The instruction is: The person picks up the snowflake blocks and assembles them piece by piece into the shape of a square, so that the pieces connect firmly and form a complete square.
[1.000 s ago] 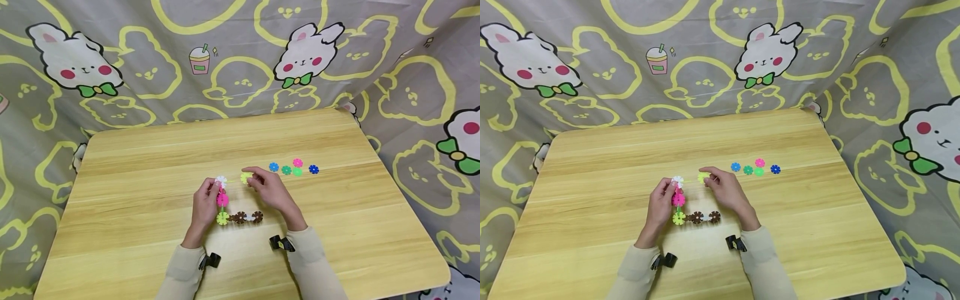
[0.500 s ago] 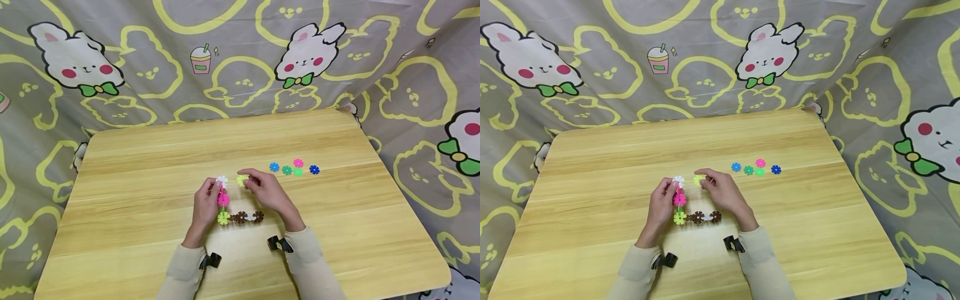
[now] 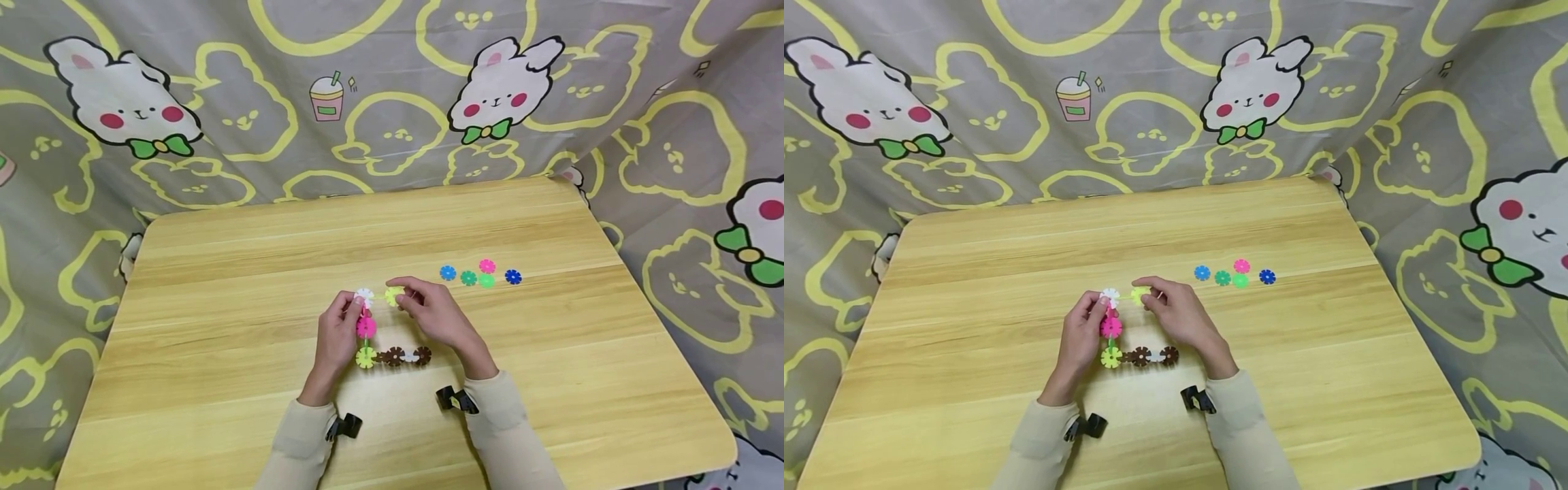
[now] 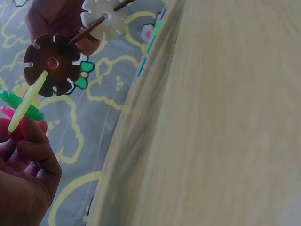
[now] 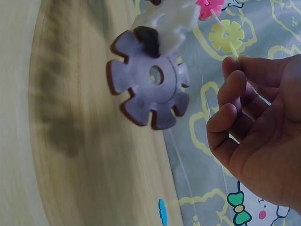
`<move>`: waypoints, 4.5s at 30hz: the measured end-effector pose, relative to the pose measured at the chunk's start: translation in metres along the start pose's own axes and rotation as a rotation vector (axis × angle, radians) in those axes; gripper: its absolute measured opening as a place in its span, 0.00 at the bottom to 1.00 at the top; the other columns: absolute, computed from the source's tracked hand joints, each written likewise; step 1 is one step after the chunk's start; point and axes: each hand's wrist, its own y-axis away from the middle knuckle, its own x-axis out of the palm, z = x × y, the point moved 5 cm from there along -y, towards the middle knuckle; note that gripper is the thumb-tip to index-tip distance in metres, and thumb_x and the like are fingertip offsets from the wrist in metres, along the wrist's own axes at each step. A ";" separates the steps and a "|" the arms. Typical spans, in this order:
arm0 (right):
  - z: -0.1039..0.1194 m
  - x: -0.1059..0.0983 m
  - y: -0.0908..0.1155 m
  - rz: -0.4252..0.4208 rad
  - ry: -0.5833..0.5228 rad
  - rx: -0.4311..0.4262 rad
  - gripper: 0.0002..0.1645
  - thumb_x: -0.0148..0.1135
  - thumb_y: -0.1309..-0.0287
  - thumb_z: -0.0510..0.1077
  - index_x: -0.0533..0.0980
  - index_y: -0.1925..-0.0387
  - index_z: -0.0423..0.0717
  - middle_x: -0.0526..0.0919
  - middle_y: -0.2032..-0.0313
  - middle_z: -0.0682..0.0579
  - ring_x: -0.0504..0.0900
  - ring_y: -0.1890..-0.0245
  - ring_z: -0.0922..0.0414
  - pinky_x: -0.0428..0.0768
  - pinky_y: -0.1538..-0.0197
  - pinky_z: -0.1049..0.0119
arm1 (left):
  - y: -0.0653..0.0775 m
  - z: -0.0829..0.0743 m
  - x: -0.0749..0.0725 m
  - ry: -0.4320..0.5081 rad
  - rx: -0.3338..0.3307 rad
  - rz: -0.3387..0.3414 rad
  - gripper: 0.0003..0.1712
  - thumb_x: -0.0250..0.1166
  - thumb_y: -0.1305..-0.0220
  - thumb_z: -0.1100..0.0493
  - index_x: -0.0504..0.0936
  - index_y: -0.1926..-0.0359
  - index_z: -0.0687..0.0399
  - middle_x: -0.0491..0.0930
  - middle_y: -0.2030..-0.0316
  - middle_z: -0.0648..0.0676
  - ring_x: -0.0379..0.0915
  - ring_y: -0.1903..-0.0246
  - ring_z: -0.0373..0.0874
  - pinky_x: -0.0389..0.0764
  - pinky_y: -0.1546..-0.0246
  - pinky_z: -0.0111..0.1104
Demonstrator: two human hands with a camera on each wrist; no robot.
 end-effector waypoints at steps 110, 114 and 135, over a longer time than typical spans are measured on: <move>-0.079 -0.096 0.030 -0.402 0.074 0.308 0.16 0.57 0.35 0.46 0.77 0.49 0.45 0.79 0.55 0.49 0.72 0.66 0.55 0.71 0.65 0.67 | 0.006 -0.014 0.000 -0.083 0.211 -0.037 0.14 0.61 0.33 0.64 0.79 0.48 0.61 0.68 0.73 0.55 0.51 0.84 0.30 0.58 0.83 0.23; -0.089 -0.102 0.033 -0.422 0.093 0.365 0.16 0.56 0.35 0.47 0.77 0.48 0.47 0.79 0.54 0.50 0.72 0.65 0.56 0.70 0.64 0.68 | 0.007 -0.012 0.000 -0.086 0.203 -0.032 0.14 0.60 0.33 0.64 0.79 0.47 0.61 0.66 0.74 0.55 0.51 0.84 0.30 0.58 0.83 0.24; -0.112 -0.105 0.033 -0.313 0.205 0.493 0.23 0.54 0.33 0.48 0.72 0.39 0.48 0.75 0.58 0.48 0.72 0.62 0.53 0.68 0.62 0.65 | 0.006 -0.009 0.002 -0.085 0.181 -0.017 0.14 0.60 0.33 0.64 0.78 0.47 0.60 0.61 0.78 0.51 0.49 0.86 0.29 0.57 0.83 0.24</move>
